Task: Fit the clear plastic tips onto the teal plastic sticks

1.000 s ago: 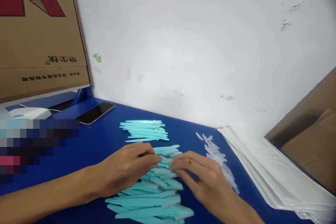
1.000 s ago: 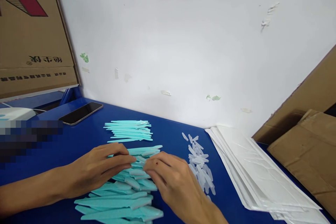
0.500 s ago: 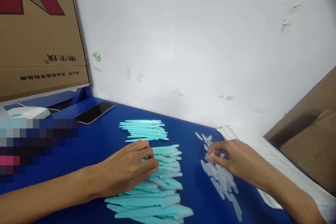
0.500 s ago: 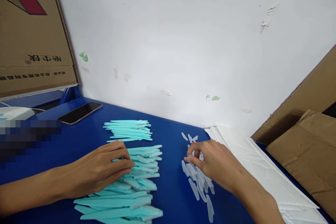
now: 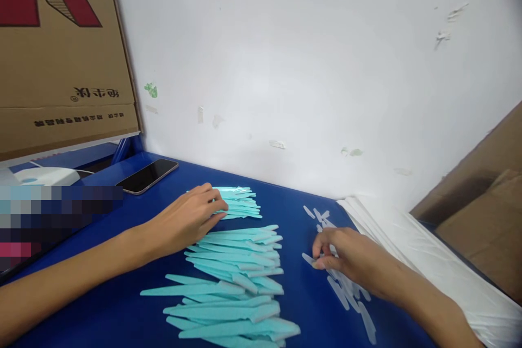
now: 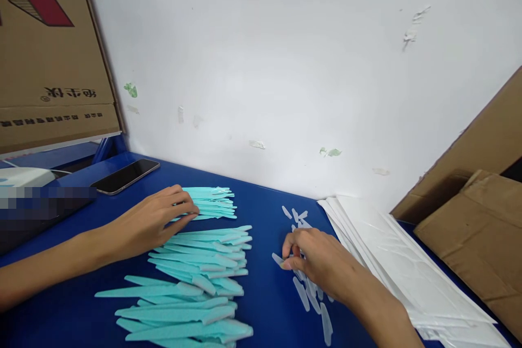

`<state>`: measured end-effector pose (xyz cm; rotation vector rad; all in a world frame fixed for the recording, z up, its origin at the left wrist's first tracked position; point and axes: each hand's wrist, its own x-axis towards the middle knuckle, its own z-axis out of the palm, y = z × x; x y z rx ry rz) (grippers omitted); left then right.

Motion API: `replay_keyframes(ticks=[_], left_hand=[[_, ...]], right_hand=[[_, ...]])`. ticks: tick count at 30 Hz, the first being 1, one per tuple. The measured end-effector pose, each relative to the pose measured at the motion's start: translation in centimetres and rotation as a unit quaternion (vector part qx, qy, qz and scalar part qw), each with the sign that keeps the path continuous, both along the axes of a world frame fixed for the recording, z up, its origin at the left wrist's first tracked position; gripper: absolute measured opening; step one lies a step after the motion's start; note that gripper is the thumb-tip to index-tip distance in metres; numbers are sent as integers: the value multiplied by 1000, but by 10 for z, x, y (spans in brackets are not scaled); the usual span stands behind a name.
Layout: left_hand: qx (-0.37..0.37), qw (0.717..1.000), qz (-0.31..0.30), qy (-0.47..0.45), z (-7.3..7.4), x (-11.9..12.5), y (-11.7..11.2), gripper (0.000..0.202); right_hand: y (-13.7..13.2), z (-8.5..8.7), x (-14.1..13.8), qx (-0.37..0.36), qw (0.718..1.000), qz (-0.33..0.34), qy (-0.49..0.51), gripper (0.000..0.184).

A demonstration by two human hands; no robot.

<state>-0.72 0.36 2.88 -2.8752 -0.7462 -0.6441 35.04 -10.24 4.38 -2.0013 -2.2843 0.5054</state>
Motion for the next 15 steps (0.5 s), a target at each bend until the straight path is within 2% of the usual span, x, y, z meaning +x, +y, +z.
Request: replay_keyframes(ticks=[6,15], left_hand=[[-47,997,55,40,-15,-8,22,29],[-73,996,45,12,-18,-7,24,38]], right_hand=[[0,-5,-8,12,999,22,20,8],[-7,-4,-14,36,998,37,28,9]])
